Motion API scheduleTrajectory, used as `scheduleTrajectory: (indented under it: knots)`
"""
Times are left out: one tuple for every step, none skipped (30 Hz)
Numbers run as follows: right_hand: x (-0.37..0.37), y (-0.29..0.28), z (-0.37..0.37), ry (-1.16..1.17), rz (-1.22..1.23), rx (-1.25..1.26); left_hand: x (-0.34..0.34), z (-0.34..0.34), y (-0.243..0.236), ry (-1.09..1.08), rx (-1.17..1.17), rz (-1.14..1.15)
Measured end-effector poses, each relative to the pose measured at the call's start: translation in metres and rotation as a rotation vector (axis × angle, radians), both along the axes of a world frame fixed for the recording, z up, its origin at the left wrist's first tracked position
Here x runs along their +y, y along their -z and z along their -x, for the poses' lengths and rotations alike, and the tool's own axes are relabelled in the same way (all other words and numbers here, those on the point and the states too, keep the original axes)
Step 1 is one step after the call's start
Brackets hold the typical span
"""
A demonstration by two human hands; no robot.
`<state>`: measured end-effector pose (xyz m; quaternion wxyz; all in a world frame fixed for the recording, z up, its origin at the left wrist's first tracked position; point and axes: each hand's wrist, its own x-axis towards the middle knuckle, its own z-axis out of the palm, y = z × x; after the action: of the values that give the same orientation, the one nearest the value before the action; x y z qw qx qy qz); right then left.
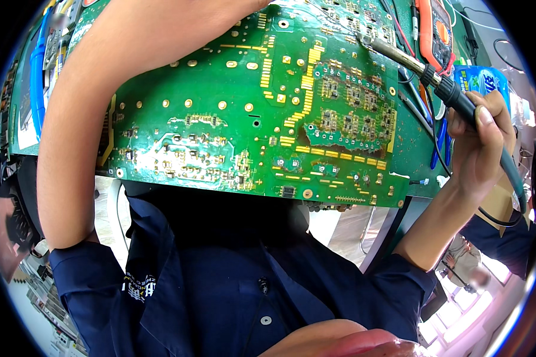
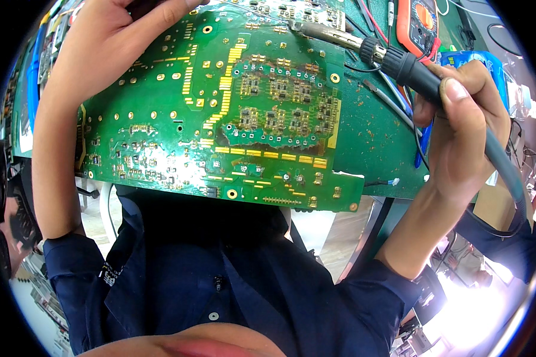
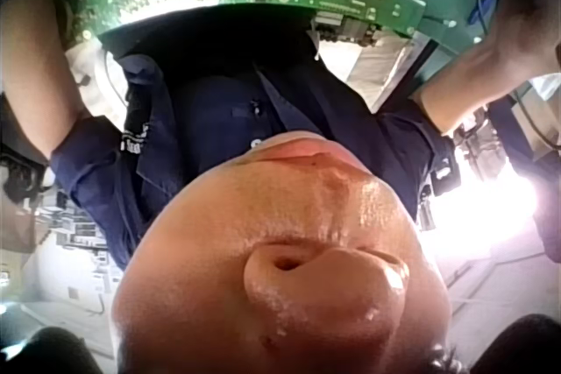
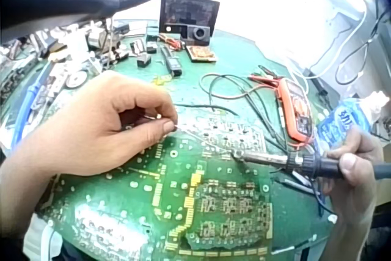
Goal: The person uses a soldering iron and a desoldering pump on a green printed circuit board.
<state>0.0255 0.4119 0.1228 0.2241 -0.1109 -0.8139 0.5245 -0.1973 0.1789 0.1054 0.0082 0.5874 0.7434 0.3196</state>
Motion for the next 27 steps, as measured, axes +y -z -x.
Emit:
scheduleTrajectory:
  knots:
    - [-0.001,-0.001,-0.001,0.007,-0.008,-0.005,0.001,0.001,0.002,-0.004,-0.006,-0.002]
    - [-0.001,-0.001,-0.001,0.014,-0.016,-0.009,0.001,0.008,0.005,0.004,-0.115,0.004]
    - [-0.001,-0.001,-0.001,0.011,-0.017,-0.005,0.000,0.011,0.006,0.017,-0.166,0.000]
    - [-0.001,-0.001,-0.001,0.009,-0.019,-0.001,0.000,0.013,0.007,0.029,-0.218,-0.004]
    - [-0.001,-0.001,-0.001,0.004,-0.020,0.004,-0.001,0.014,0.007,0.043,-0.212,-0.017]
    - [-0.002,-0.001,-0.001,0.011,-0.015,-0.003,-0.002,0.013,0.005,0.046,-0.207,-0.014]
    - [-0.003,-0.002,0.000,0.019,-0.011,-0.009,-0.002,0.012,0.003,0.050,-0.201,-0.010]
    - [-0.004,-0.003,0.000,0.027,-0.007,-0.016,-0.003,0.009,-0.005,0.043,-0.198,0.010]
    - [-0.004,-0.004,0.000,0.027,0.004,-0.023,-0.002,0.008,-0.008,0.038,-0.200,0.016]
    - [-0.005,-0.004,0.000,0.026,0.015,-0.029,-0.002,0.007,-0.010,0.034,-0.202,0.024]
    - [-0.006,-0.005,0.000,0.025,0.025,-0.035,-0.002,0.006,-0.011,0.033,-0.211,0.017]
    - [-0.006,-0.006,-0.001,0.033,0.022,-0.039,-0.002,0.007,-0.008,0.036,-0.203,0.000]
    - [-0.007,-0.006,-0.001,0.041,0.019,-0.042,-0.002,0.009,-0.005,0.039,-0.194,-0.017]
    - [-0.007,-0.006,-0.001,0.049,0.017,-0.045,0.000,0.011,0.004,0.047,-0.170,-0.043]
    - [-0.007,-0.006,-0.001,0.041,0.014,-0.044,-0.001,0.012,0.007,0.036,-0.126,-0.051]
    - [-0.008,-0.006,0.000,0.034,0.011,-0.044,-0.001,0.011,0.009,0.024,-0.082,-0.059]
    - [-0.008,-0.006,0.000,0.027,0.008,-0.044,0.000,0.002,0.005,-0.004,-0.019,-0.047]
    - [-0.006,-0.005,0.000,0.018,0.010,-0.038,0.000,0.002,0.005,-0.004,-0.022,-0.048]
    - [-0.004,-0.004,0.000,0.008,0.012,-0.033,0.000,0.002,0.005,-0.004,-0.024,-0.049]
    - [-0.002,-0.003,0.000,-0.003,0.014,-0.026,-0.001,0.010,0.009,0.025,-0.090,-0.062]
    - [-0.001,-0.003,0.000,-0.012,0.016,-0.023,-0.002,0.012,0.010,0.039,-0.122,-0.067]
    - [0.000,-0.004,-0.001,-0.021,0.017,-0.021,-0.003,0.014,0.011,0.052,-0.153,-0.071]
    - [0.001,-0.003,-0.001,-0.029,0.020,-0.020,-0.002,0.015,0.011,0.050,-0.152,-0.066]
    - [0.000,-0.003,-0.001,-0.015,0.005,-0.021,-0.002,0.014,0.008,0.050,-0.163,-0.052]
    - [-0.003,-0.004,-0.001,0.000,-0.011,-0.023,-0.002,0.013,0.005,0.049,-0.174,-0.039]
    - [-0.005,-0.004,-0.001,0.014,-0.026,-0.023,-0.003,0.009,-0.004,0.048,-0.196,-0.016]
    - [-0.007,-0.005,-0.001,0.027,-0.038,-0.030,-0.003,0.008,-0.007,0.047,-0.208,-0.002]
